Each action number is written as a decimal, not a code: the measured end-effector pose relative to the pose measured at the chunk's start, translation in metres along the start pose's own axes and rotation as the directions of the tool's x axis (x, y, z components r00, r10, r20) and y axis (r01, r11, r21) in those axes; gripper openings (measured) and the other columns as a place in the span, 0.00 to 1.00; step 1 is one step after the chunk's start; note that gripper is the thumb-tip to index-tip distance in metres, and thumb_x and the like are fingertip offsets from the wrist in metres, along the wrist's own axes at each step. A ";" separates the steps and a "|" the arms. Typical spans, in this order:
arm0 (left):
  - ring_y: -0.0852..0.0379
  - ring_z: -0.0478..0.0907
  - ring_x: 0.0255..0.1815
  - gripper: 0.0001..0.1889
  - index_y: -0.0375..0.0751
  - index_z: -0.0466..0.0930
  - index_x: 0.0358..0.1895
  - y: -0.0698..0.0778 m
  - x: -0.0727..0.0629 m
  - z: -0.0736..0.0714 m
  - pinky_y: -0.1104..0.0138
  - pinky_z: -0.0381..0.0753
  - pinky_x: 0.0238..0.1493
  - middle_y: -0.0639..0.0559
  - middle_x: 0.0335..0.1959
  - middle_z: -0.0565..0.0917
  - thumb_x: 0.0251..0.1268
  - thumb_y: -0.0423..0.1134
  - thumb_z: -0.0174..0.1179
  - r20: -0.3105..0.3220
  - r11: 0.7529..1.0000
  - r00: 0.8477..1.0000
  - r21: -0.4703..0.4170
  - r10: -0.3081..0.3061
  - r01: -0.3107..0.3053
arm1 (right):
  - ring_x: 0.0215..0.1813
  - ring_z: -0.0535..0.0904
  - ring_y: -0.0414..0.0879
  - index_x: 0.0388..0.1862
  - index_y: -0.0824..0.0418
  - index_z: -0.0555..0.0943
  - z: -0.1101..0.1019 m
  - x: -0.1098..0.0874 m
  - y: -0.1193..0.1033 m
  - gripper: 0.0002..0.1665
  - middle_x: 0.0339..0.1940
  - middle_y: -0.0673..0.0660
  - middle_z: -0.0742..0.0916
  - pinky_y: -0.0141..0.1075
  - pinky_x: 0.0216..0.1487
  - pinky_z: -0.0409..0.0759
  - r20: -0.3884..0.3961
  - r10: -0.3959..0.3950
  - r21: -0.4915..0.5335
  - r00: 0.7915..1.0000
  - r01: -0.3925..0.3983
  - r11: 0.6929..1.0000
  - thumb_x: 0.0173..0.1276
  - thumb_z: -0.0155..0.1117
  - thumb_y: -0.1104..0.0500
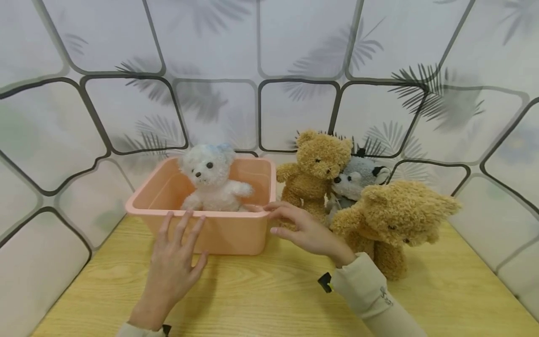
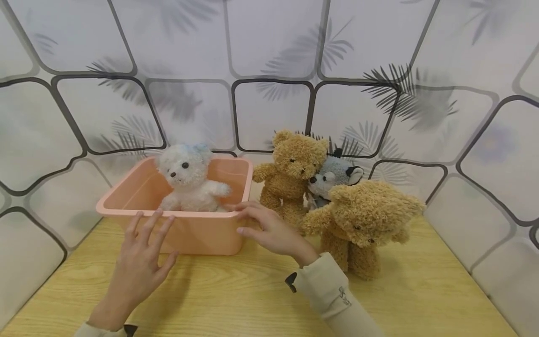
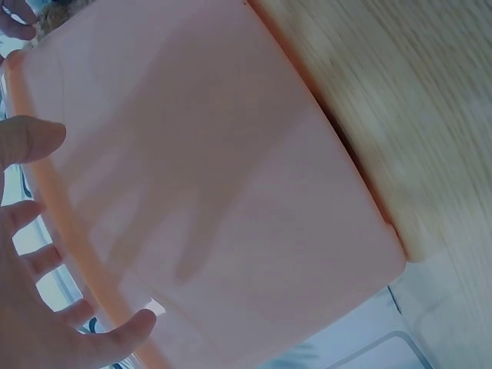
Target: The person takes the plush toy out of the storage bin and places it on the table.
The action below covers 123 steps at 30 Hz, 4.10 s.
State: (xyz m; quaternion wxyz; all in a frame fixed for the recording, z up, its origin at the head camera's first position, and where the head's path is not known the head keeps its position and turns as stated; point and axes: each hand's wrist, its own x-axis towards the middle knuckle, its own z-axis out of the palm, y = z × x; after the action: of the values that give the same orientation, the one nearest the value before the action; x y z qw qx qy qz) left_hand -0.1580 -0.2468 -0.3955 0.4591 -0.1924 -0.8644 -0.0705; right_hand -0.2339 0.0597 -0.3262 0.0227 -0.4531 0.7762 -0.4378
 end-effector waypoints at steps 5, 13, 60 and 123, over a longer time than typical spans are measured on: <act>0.21 0.63 0.66 0.28 0.35 0.74 0.66 0.002 0.002 0.000 0.34 0.68 0.59 0.30 0.65 0.73 0.70 0.49 0.46 -0.027 0.999 0.999 -0.025 0.021 -0.022 | 0.71 0.70 0.61 0.47 0.67 0.81 0.000 -0.002 0.001 0.07 0.68 0.66 0.76 0.55 0.66 0.73 -0.008 0.002 0.000 1.000 -0.002 1.000 0.77 0.59 0.63; 0.21 0.65 0.63 0.28 0.34 0.77 0.64 0.003 0.005 -0.003 0.36 0.66 0.62 0.28 0.62 0.75 0.64 0.46 0.50 -0.042 0.999 0.999 -0.045 0.024 -0.025 | 0.63 0.76 0.57 0.49 0.67 0.81 -0.002 -0.001 -0.003 0.09 0.62 0.65 0.80 0.53 0.64 0.75 -0.028 0.014 0.033 1.000 -0.013 0.999 0.76 0.59 0.64; 0.21 0.62 0.66 0.32 0.36 0.75 0.67 0.004 0.001 0.001 0.33 0.70 0.56 0.30 0.66 0.73 0.54 0.41 0.55 -0.037 0.999 0.999 -0.047 0.003 -0.005 | 0.65 0.76 0.62 0.72 0.66 0.65 -0.022 0.179 0.012 0.27 0.65 0.66 0.77 0.51 0.63 0.78 -0.183 0.654 0.647 0.734 -0.411 0.642 0.81 0.54 0.54; 0.22 0.62 0.66 0.32 0.35 0.75 0.66 0.005 -0.001 0.007 0.37 0.62 0.65 0.28 0.65 0.73 0.56 0.43 0.53 -0.053 0.998 0.999 -0.060 0.010 -0.014 | 0.21 0.61 0.43 0.43 0.65 0.74 0.008 0.180 0.054 0.09 0.36 0.59 0.72 0.36 0.24 0.66 0.380 0.623 0.014 0.684 -0.678 0.735 0.69 0.55 0.75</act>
State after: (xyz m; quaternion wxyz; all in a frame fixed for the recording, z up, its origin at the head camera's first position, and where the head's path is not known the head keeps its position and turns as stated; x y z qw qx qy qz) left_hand -0.1609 -0.2407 -0.4008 0.4760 -0.2095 -0.8484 -0.0988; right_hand -0.3732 -0.0647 -0.3044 0.3493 -0.2143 0.8332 -0.3713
